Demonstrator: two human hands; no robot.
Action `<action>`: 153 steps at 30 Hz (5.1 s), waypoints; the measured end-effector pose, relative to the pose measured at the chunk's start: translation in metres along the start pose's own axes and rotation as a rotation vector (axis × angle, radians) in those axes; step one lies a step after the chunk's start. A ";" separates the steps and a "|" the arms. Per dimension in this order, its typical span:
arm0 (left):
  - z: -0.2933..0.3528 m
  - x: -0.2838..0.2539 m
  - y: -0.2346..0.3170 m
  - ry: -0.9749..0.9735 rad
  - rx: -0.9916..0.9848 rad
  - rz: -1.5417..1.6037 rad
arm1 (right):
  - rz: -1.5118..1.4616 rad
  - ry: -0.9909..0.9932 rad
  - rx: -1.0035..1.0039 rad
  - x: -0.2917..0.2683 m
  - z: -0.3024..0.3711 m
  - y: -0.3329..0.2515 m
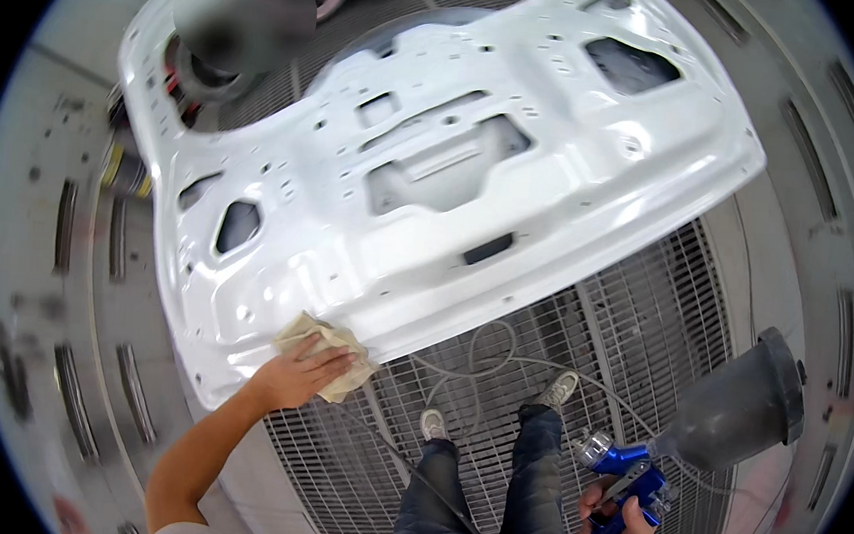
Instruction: The person wipes a white car hood with a cloth, then uses a spray gun to apply white paint across the surface. The person moves around the part to cover different areas with multiple passes.
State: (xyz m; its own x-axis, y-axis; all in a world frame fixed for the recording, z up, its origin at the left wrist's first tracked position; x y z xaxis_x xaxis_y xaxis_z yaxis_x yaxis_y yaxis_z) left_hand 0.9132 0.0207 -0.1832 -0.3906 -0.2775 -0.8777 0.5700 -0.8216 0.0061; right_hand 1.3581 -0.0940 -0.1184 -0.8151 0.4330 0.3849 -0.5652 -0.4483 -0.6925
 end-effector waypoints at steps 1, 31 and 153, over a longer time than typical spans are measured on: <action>0.026 0.009 -0.002 -0.015 -0.041 0.029 | 0.013 -0.003 0.009 0.009 0.004 0.006; -0.005 -0.012 -0.047 0.795 -0.552 0.333 | 0.451 -0.214 0.317 0.092 0.036 0.064; -0.668 -0.640 -0.634 1.231 -1.528 0.152 | 0.913 -0.733 0.287 0.158 -0.834 -0.877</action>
State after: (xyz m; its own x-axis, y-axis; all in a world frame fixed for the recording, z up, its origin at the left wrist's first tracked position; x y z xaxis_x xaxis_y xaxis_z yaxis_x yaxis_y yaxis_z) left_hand 1.2847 1.0514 0.0545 -0.0417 0.6987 -0.7142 0.8487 0.4019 0.3437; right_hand 1.8312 1.0201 0.0406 -0.7550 -0.6399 0.1430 0.3258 -0.5554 -0.7652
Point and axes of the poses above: each hand's wrist, its own z-axis away from the middle knuckle, its own x-axis out of the palm, y = z × x, the point moved 5 cm from there along -z, towards the middle knuckle, and after that the axes turned 1 degree about -y, right-handed, at the moved point
